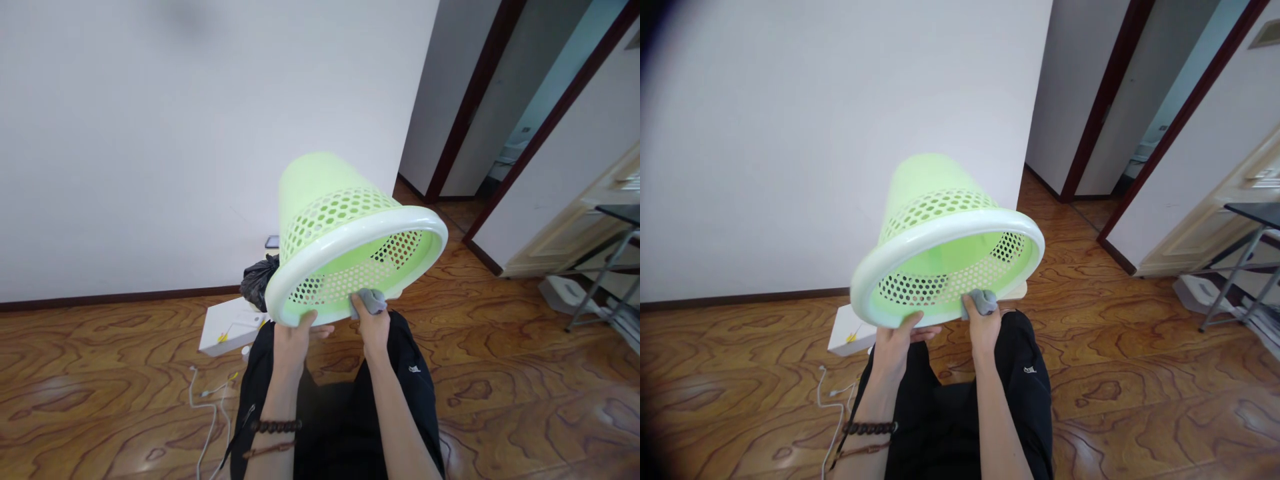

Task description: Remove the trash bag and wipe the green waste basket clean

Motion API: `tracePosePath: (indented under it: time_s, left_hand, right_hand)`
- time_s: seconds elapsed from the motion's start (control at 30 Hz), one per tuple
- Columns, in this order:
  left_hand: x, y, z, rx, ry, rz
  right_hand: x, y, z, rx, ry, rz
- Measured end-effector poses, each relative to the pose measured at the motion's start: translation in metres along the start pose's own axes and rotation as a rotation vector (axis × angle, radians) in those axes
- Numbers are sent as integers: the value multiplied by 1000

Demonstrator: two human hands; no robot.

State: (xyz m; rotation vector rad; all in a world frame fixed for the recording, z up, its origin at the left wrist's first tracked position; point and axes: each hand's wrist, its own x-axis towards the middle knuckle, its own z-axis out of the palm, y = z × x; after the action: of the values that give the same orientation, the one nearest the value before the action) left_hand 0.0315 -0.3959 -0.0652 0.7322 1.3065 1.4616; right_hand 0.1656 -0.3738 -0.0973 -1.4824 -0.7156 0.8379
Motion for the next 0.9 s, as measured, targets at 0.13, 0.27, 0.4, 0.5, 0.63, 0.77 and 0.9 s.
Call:
tracePosePath:
  time_s: [0.13, 0.27, 0.4, 0.5, 0.63, 0.77, 0.9]
  left_hand:
    - [-2, -2, 3, -3, -12, 0]
    - [-3, -2, 5, 10, -24, -6]
    - [-5, 3, 3, 6, -8, 2]
    - [-5, 4, 3, -6, 0, -1]
    - [-5, 1, 4, -15, 0, -16]
    - [-5, 1, 1, -19, 5, -13]
    - [-7, 1, 1, -42, 20, -2]
  right_hand:
    - [3, 3, -3, -25, 62, 20]
    - [-7, 8, 9, -26, -49, 11]
    - [0, 6, 3, -63, 55, 4]
    - [7, 4, -3, -93, 103, 13]
    - [-6, 8, 7, -90, -4, 19]
    - [-12, 10, 10, -60, -99, -10]
    - [6, 5, -7, -115, 52, 53]
